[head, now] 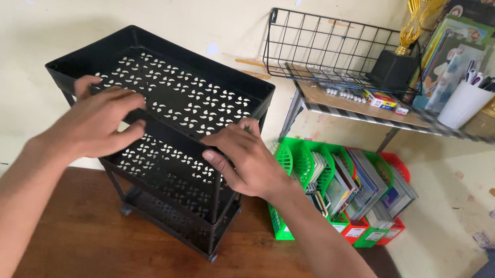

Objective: The person assembles a three-tier black plastic rolling shelf by inserting vertical poles into the base and attaching perforated trays to each level. The person secures the trays by snapping them onto the poles and adjusts their positions to ensure stability.

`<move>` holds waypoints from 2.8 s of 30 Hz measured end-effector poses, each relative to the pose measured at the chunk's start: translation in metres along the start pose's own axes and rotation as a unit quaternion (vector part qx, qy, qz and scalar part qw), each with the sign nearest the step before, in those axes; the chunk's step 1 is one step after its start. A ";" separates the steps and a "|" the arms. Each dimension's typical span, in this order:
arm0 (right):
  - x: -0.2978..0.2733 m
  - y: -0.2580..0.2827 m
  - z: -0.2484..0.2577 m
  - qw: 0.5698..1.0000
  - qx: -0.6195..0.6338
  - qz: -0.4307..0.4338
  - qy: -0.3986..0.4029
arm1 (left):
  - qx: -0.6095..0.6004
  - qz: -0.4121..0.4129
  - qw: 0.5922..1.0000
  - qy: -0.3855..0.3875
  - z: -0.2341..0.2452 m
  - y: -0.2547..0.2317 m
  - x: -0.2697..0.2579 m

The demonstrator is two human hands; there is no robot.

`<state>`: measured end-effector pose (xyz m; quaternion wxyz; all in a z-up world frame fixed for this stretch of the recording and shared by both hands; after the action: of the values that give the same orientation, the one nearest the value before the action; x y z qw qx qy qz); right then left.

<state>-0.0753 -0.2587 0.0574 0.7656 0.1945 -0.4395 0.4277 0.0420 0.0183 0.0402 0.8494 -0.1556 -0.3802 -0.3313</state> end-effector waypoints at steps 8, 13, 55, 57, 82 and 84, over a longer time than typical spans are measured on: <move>0.005 0.014 -0.012 0.997 -0.045 0.037 -0.057 | -0.129 -0.106 0.973 -0.157 0.007 -0.074 0.022; 0.015 0.018 -0.019 0.993 -0.049 0.032 -0.098 | -0.102 -0.101 0.963 -0.228 -0.003 -0.070 0.033; -0.021 -0.022 -0.043 0.975 0.056 0.010 -0.216 | -0.179 -0.045 0.927 -0.327 -0.010 -0.147 -0.007; -0.017 -0.034 -0.033 0.975 0.055 -0.015 -0.216 | -0.143 -0.070 0.929 -0.333 -0.003 -0.144 -0.007; -0.007 -0.003 0.003 0.989 -0.004 -0.113 -0.095 | -0.371 0.089 0.885 -0.267 0.009 0.008 -0.040; -0.004 0.000 0.005 0.990 0.008 -0.106 -0.093 | -0.374 0.093 0.876 -0.291 0.010 0.014 -0.034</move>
<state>-0.0791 -0.2637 0.0571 0.7607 0.2852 -0.4825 0.3274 0.0296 0.0491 0.0208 0.6056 -0.5858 -0.4418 -0.3080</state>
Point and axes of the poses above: each hand's wrist, its own x-axis towards the middle knuckle, its own z-axis out of the back of the hand, y = z × x, the point moved 2 cm from there along x, towards the middle knuckle, and after that the axes turned 12 degrees about -y, right-handed, at the moved point
